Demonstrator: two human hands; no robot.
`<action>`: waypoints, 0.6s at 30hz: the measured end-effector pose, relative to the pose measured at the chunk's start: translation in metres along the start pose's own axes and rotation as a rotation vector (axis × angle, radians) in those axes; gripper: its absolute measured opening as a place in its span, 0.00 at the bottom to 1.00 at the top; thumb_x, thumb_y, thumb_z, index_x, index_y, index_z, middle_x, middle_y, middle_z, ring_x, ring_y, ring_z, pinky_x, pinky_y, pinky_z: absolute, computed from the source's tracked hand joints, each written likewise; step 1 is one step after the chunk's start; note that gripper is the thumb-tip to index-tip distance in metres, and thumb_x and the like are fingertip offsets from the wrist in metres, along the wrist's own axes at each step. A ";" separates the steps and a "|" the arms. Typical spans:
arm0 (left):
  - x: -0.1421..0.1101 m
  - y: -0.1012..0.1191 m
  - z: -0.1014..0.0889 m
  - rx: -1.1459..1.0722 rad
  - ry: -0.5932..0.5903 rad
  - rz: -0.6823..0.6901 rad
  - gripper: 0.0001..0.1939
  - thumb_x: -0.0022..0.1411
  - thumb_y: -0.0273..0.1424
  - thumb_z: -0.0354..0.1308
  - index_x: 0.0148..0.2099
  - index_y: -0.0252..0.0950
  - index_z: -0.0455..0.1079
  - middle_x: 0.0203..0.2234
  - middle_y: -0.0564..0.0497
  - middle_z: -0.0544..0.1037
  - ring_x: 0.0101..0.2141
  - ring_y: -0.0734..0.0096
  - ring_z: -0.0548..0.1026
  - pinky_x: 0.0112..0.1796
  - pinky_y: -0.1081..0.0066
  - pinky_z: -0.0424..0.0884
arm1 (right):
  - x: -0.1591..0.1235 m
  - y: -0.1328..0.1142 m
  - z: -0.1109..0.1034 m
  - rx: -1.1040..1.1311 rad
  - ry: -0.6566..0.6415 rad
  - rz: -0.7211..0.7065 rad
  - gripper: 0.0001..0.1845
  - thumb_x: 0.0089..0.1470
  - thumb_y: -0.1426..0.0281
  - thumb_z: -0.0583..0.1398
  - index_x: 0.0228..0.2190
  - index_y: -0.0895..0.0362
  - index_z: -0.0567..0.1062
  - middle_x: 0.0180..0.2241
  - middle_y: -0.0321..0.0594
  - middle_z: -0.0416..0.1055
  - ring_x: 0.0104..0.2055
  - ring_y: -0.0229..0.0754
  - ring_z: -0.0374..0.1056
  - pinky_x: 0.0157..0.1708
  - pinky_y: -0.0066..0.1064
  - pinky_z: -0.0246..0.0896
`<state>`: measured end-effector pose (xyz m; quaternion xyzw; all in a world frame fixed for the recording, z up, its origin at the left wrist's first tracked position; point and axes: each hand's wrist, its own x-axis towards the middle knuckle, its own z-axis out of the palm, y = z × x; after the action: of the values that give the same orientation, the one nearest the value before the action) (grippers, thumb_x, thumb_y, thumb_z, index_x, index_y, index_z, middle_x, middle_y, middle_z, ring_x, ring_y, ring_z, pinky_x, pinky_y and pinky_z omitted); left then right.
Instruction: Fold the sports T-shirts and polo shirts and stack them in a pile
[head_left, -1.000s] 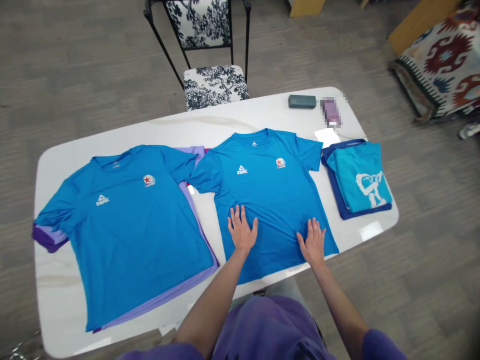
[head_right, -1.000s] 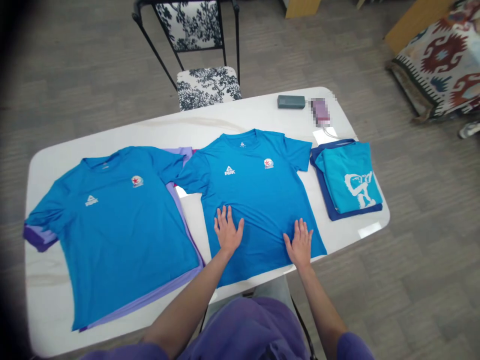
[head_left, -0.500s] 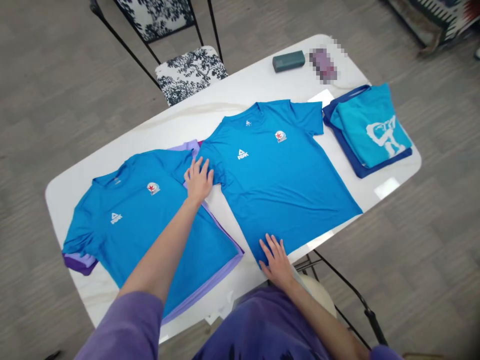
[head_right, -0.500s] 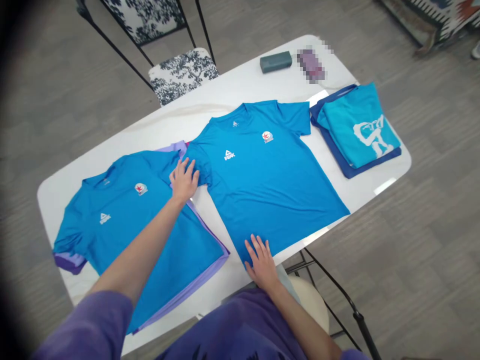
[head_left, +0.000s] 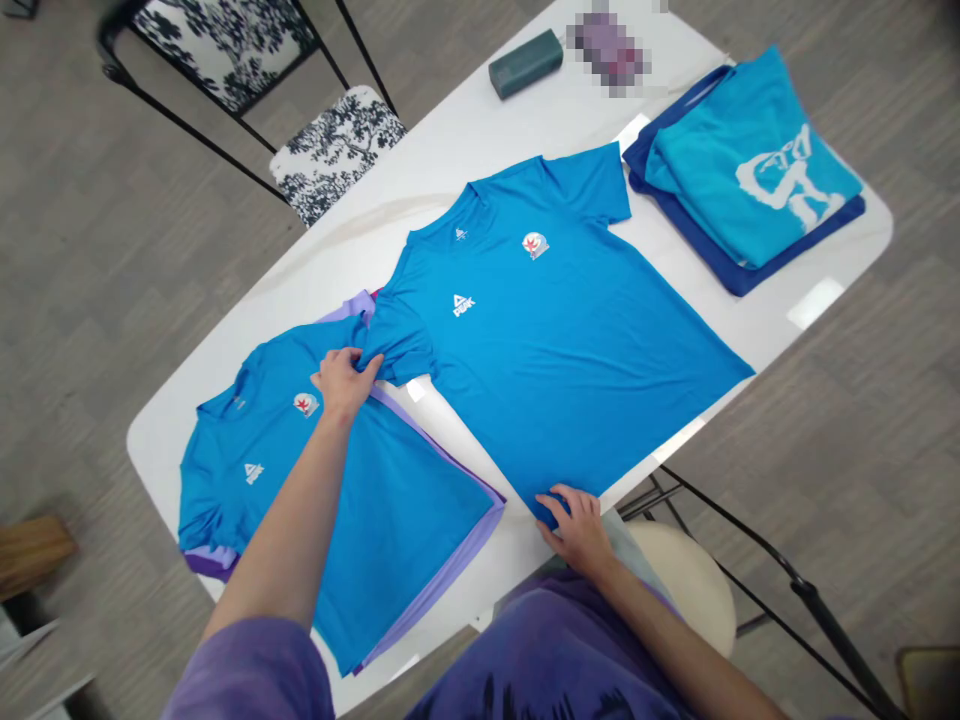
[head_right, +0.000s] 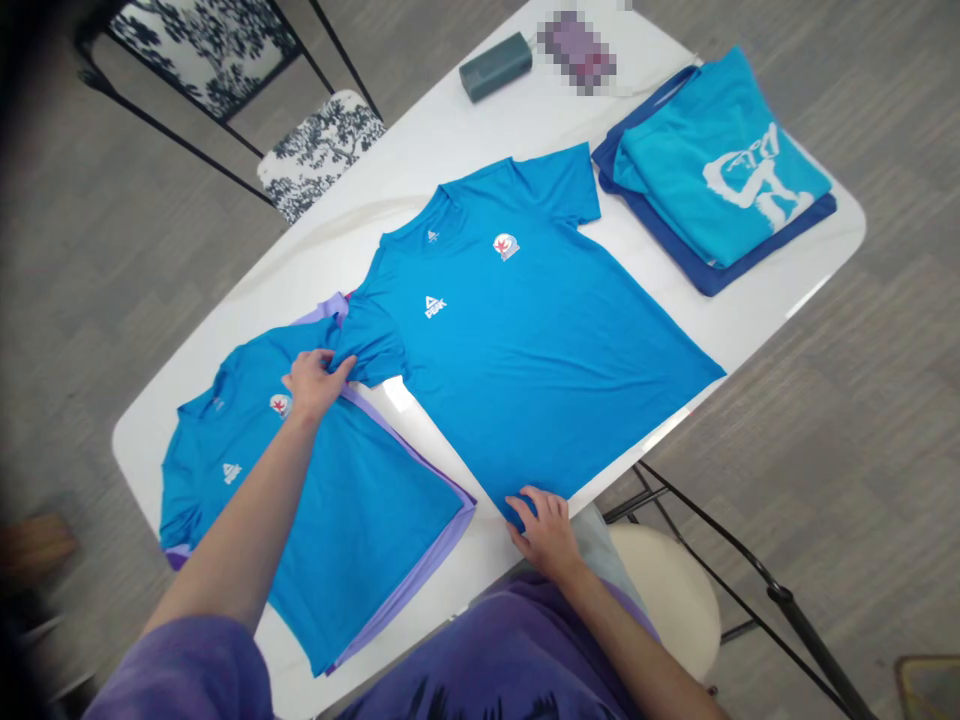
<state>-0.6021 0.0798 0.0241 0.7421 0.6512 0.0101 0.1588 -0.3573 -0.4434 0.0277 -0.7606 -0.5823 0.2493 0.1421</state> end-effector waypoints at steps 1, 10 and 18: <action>0.000 -0.002 0.000 -0.041 -0.021 -0.016 0.23 0.65 0.53 0.64 0.48 0.39 0.74 0.47 0.42 0.80 0.51 0.49 0.77 0.56 0.53 0.71 | -0.001 0.000 0.001 0.007 -0.001 0.021 0.22 0.66 0.58 0.69 0.58 0.48 0.81 0.58 0.47 0.77 0.56 0.55 0.72 0.56 0.49 0.62; -0.008 -0.004 -0.006 -0.186 -0.236 -0.042 0.25 0.58 0.56 0.67 0.39 0.39 0.74 0.30 0.52 0.77 0.35 0.61 0.75 0.38 0.65 0.74 | 0.000 0.004 -0.013 0.111 0.024 -0.004 0.04 0.67 0.70 0.67 0.42 0.49 0.80 0.45 0.39 0.82 0.47 0.49 0.73 0.52 0.45 0.58; 0.002 0.042 -0.018 -0.796 -0.169 -0.199 0.26 0.55 0.45 0.71 0.49 0.40 0.67 0.34 0.55 0.77 0.31 0.72 0.76 0.34 0.71 0.79 | -0.003 0.018 -0.038 0.330 0.134 -0.047 0.11 0.71 0.77 0.60 0.49 0.51 0.78 0.45 0.39 0.82 0.48 0.46 0.76 0.54 0.43 0.69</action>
<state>-0.5655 0.0815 0.0515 0.5545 0.6496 0.1846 0.4863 -0.3230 -0.4488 0.0511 -0.7282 -0.5401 0.2870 0.3093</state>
